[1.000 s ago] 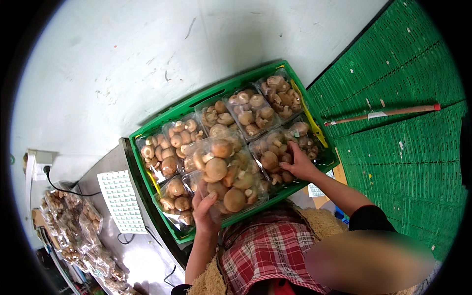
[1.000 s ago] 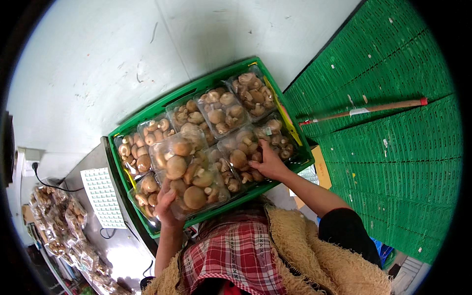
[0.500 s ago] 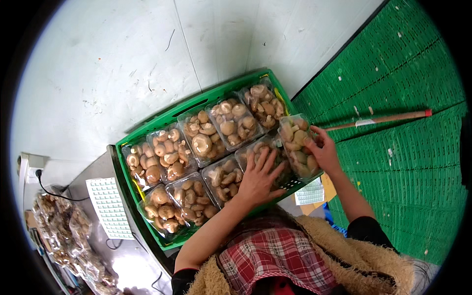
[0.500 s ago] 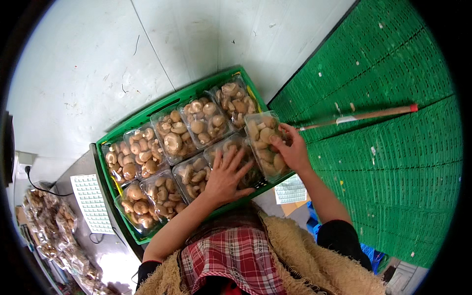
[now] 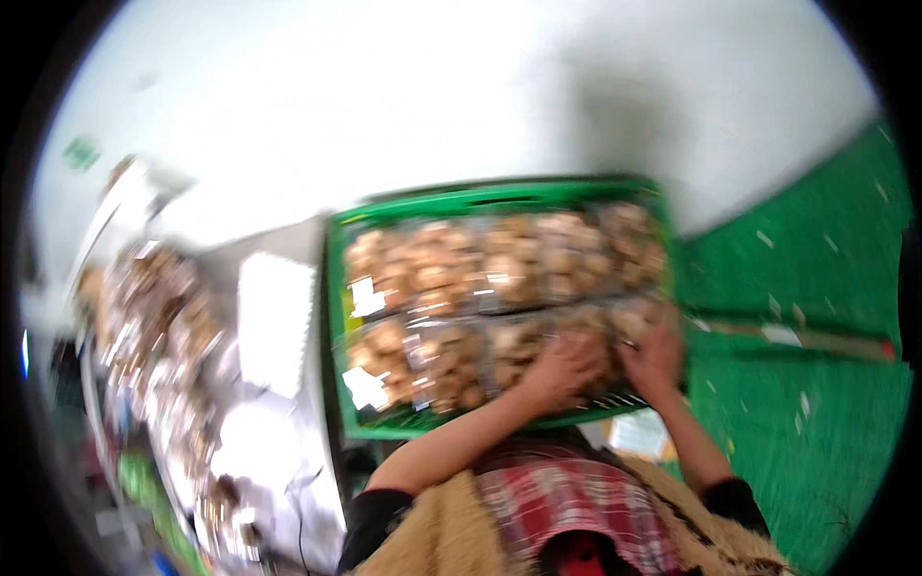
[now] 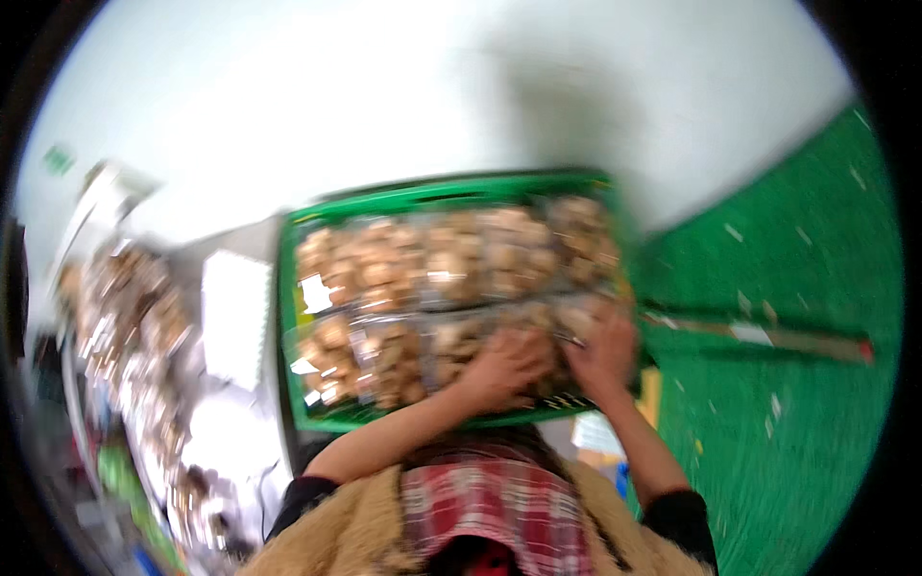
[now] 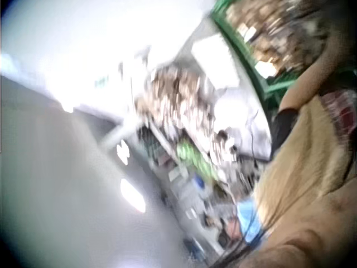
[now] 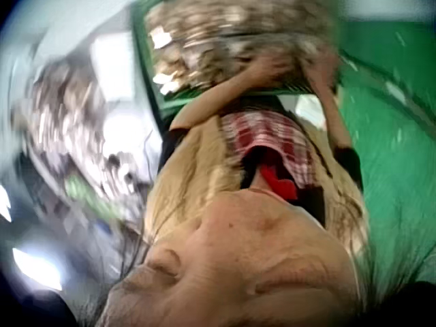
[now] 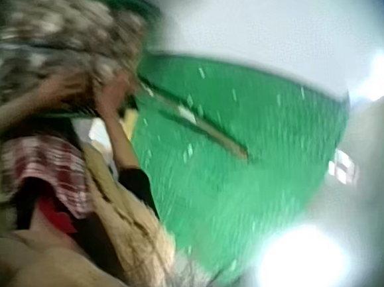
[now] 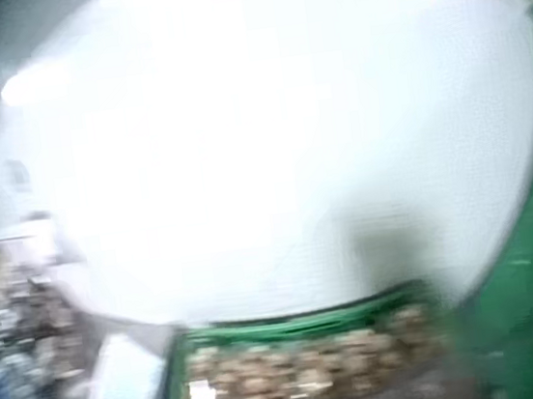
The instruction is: The person picks up pre-packaged bags of mushrooms from a table, applies a label from a roll to each bag, and places the labeled bags into a green crate. The process is repeated for multiple bags.
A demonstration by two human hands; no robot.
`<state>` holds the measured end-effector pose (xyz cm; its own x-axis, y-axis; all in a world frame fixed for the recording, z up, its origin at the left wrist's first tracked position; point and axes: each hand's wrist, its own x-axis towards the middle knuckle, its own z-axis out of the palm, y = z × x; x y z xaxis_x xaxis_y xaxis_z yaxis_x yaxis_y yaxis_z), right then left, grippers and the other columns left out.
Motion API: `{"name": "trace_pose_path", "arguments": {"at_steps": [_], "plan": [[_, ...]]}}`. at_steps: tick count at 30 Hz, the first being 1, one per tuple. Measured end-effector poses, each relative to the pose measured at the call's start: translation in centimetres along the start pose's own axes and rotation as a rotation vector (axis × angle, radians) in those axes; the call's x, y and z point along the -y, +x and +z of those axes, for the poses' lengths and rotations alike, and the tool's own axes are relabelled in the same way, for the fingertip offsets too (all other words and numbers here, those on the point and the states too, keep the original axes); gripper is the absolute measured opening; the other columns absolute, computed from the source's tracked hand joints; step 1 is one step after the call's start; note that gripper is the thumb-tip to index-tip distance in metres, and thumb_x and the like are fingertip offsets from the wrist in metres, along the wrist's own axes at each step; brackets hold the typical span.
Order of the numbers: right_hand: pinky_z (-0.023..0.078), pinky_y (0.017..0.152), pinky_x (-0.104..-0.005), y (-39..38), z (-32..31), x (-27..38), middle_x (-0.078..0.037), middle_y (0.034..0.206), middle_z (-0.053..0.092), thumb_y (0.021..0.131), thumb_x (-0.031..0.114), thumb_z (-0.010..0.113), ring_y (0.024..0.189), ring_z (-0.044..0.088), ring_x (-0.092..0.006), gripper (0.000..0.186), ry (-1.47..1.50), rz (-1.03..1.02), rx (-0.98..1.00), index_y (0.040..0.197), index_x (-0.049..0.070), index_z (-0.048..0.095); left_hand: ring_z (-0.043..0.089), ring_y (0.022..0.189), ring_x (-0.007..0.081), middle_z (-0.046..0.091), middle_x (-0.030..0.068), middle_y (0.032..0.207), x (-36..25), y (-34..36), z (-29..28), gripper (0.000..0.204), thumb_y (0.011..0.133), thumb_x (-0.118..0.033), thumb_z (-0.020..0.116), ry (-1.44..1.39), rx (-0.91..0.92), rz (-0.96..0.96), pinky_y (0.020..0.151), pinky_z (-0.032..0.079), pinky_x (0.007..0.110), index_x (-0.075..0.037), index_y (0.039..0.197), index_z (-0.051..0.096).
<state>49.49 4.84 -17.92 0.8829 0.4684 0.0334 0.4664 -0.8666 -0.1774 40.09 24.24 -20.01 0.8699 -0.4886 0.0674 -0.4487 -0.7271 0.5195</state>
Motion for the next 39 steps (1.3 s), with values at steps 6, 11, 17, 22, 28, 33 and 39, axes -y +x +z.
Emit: {"name": "trace_pose_path", "arguments": {"at_steps": [6,11,17,22,28,33,39], "plan": [[0.020,0.109,-0.0473,-1.2,3.0,-3.6,-0.027,0.144,0.022,0.075,0.028,0.067,0.132,0.023,-0.0407,0.090,-0.125,-0.069,-0.142,0.140,-0.007,0.016,0.037,0.129,0.0321,0.047,0.0149,0.129,-1.4,-3.9,-4.3,0.064,0.066,-0.034,0.074,0.028,-0.510,-0.040,0.105,0.027,0.052,-0.010,0.121,0.053],[0.019,0.110,-0.0478,-1.5,1.5,-3.4,-0.023,0.146,0.019,0.079,0.032,0.065,0.134,0.021,-0.0387,0.087,-0.168,0.011,-0.086,0.141,-0.006,0.017,0.059,0.092,0.0349,0.060,0.0166,0.102,6.6,-21.1,-13.4,0.039,0.071,-0.019,0.072,-0.010,-1.370,-0.870,0.082,0.046,0.040,0.000,0.103,0.059],[0.017,0.110,-0.0474,0.4,-0.6,-1.9,-0.022,0.147,0.022,0.085,0.051,0.055,0.136,0.020,-0.0360,0.085,-0.310,0.172,0.138,0.141,-0.003,0.022,0.022,0.137,0.0286,0.031,0.0135,0.145,16.6,-43.8,-14.1,0.099,0.066,-0.046,0.074,0.398,-0.776,-1.759,0.109,0.021,0.046,-0.007,0.142,0.025],[0.026,0.107,-0.0453,3.9,-4.3,4.3,-0.022,0.140,0.033,0.079,0.037,0.065,0.130,0.031,-0.0367,0.076,-0.072,-0.001,-0.010,0.137,0.001,0.032,0.050,0.110,0.0303,0.058,0.0119,0.113,17.3,-44.8,-14.8,0.064,0.060,-0.039,0.077,0.167,-0.638,-1.777,0.094,0.038,0.045,-0.008,0.112,0.055],[0.032,0.102,-0.0441,4.5,-8.9,27.5,-0.020,0.134,0.040,0.067,0.018,0.076,0.123,0.038,-0.0367,0.074,0.469,-0.828,-0.094,0.131,0.004,0.042,0.058,0.077,0.0316,0.058,0.0074,0.079,4.5,-43.2,-22.9,0.013,0.069,-0.008,0.065,0.476,-0.908,-1.111,0.065,0.048,0.042,-0.010,0.081,0.061],[0.029,0.103,-0.0475,4.0,-14.7,38.8,-0.017,0.137,0.034,0.058,0.014,0.079,0.126,0.034,-0.0360,0.087,0.416,-1.313,-0.249,0.134,0.008,0.037,0.059,0.068,0.0286,0.060,0.0083,0.076,-7.2,-37.1,-30.0,0.014,0.070,-0.005,0.070,0.502,-0.734,-0.731,0.060,0.049,0.036,-0.008,0.082,0.064],[0.049,0.065,-0.0355,6.5,-13.9,38.0,-0.013,0.080,0.064,0.076,0.008,0.068,0.072,0.063,-0.0279,0.030,0.760,-1.157,0.357,0.099,0.003,0.049,0.063,0.079,0.0155,0.065,0.0057,0.089,-11.4,-37.9,-28.5,0.047,0.064,-0.001,0.078,0.065,-1.417,-0.759,0.071,0.051,0.030,-0.006,0.107,0.058]]}}
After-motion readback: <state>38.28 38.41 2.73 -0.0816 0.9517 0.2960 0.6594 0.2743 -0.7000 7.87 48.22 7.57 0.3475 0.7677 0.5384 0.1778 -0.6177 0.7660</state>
